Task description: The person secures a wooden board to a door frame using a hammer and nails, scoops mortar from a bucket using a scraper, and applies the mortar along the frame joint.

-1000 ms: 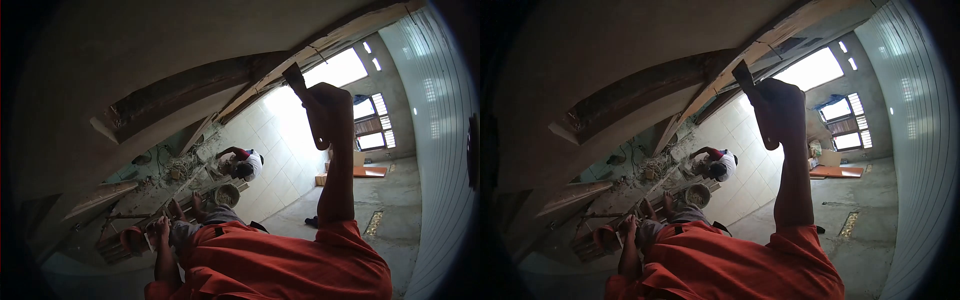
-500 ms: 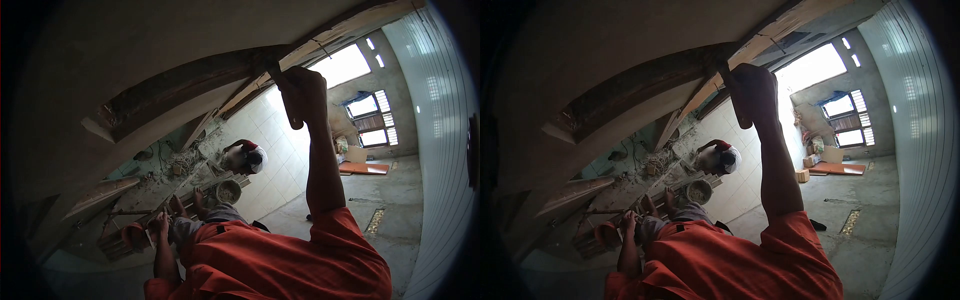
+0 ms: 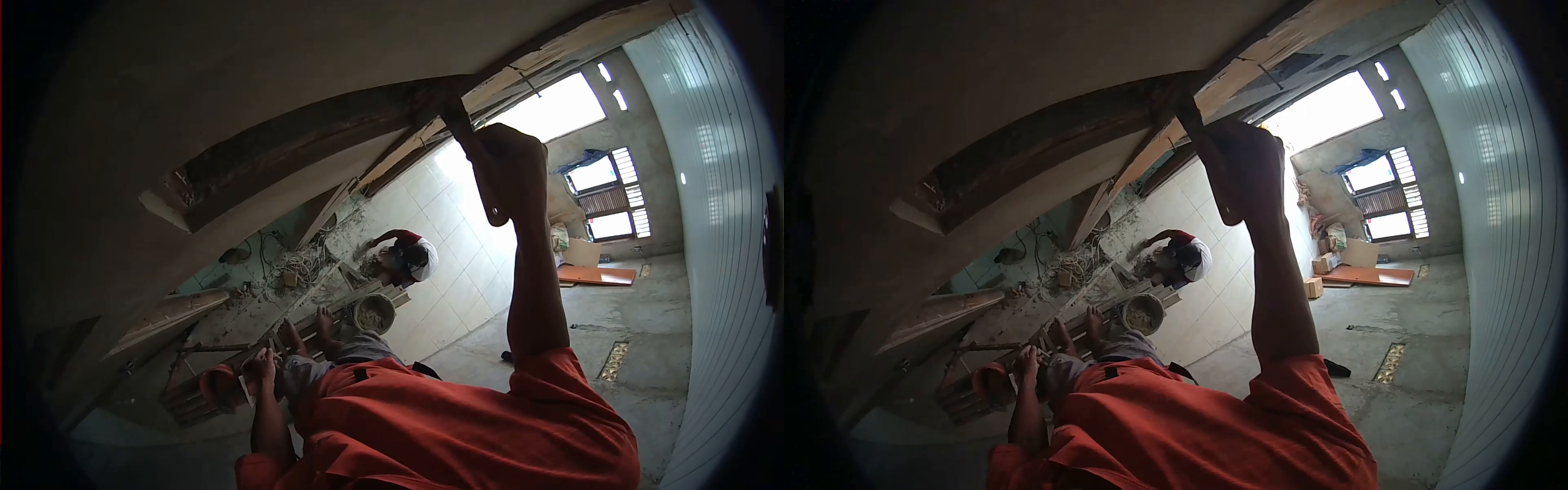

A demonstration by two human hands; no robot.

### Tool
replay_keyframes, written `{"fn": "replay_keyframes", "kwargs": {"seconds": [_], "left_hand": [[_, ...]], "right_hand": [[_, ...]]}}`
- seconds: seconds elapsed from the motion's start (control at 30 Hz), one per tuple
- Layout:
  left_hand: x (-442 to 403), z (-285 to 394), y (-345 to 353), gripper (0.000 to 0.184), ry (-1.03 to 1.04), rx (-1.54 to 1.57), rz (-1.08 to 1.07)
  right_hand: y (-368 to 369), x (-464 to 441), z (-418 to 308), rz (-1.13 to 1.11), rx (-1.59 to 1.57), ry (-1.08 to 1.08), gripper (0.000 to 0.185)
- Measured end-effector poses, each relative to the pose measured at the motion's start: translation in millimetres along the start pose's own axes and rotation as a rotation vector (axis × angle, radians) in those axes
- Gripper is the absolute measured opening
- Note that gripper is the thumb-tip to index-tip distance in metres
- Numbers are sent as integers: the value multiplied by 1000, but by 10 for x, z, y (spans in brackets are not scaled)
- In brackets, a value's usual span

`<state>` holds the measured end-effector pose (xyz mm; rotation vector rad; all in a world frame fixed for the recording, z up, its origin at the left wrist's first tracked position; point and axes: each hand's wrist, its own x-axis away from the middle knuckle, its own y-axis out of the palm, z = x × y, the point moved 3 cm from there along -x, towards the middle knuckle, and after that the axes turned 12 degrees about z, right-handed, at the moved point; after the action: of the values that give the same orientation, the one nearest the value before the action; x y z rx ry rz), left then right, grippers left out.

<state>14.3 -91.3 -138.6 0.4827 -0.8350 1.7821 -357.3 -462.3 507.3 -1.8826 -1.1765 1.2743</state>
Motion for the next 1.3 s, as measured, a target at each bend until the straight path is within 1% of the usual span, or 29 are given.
{"fn": "replay_keyframes", "kwargs": {"seconds": [0.03, 0.07, 0.13, 0.17, 0.27, 0.33, 0.37, 0.4, 0.47, 0.5, 0.6, 0.67, 0.77, 0.8, 0.87, 0.97, 1.0, 1.07, 1.1, 1.13, 1.2, 1.23, 1.3], "left_hand": [[53, 80, -13, 31, -22, 29, 19], [56, 61, -23, 30, -45, 56, 36], [11, 56, -16, 29, -37, 94, 30], [22, 67, -17, 29, -31, 135, 25], [60, 38, -44, 29, -30, 118, 28], [60, -30, -54, 30, -63, 101, 10], [47, -74, -37, 31, -96, 85, -9], [44, -118, -30, 31, -99, 89, -7], [43, -198, -35, 33, -74, 28, -36], [3, -269, -20, 33, -73, 25, -40], [-56, -338, -10, 34, -89, 43, -1], [-57, -291, -21, 33, -62, 80, -21], [-19, -169, -78, 29, -27, 46, 7], [-6, -123, -98, 29, -27, 46, 7], [6, -110, -91, 26, -82, 121, -25], [-29, -190, -65, 23, -127, 169, 13], [22, -95, -92, 23, -124, 167, 15], [130, 76, -100, 23, -89, 200, 6], [48, -63, -107, 25, -197, 428, -48], [-6, -198, -66, 25, -198, 434, -47], [23, -187, -61, 28, -85, 112, -16], [26, -181, -64, 28, -85, 111, -17], [-84, -368, -32, 31, -50, 107, -41]], "right_hand": [[-11, -38, -110, -41, 38, 59, 52], [27, -72, -123, -40, 39, 61, 52], [72, -149, -143, 0, 108, -39, 58], [76, -151, -116, -2, 110, -36, 58], [52, -122, -50, 24, 99, -71, 61], [-52, 6, -16, 50, 88, -35, 53], [-95, 52, 19, 14, 81, 23, 43], [-79, 60, -7, 12, 81, 19, 43], [-32, 106, -34, -71, 39, 66, 35], [68, 95, 63, -71, -3, 5, 33], [246, 45, 121, -91, 16, 13, 31], [345, 2, 204, -72, -29, -3, 29], [435, -91, 253, -29, 105, -152, 29], [449, -82, 270, -29, 106, -152, 29], [437, -46, 264, 12, -6, -100, 30], [365, 19, 229, 57, 33, -90, 30], [302, 51, 217, 59, 30, -89, 30], [135, 103, 220, -28, 91, -59, 31], [68, 133, 227, -27, 139, -3, 34], [55, 149, 171, -27, 139, -9, 34], [40, 200, 124, -29, 17, 135, 36], [109, 161, 194, -22, 16, -4, 36], [253, 98, 247, -21, 13, -16, 35]]}}
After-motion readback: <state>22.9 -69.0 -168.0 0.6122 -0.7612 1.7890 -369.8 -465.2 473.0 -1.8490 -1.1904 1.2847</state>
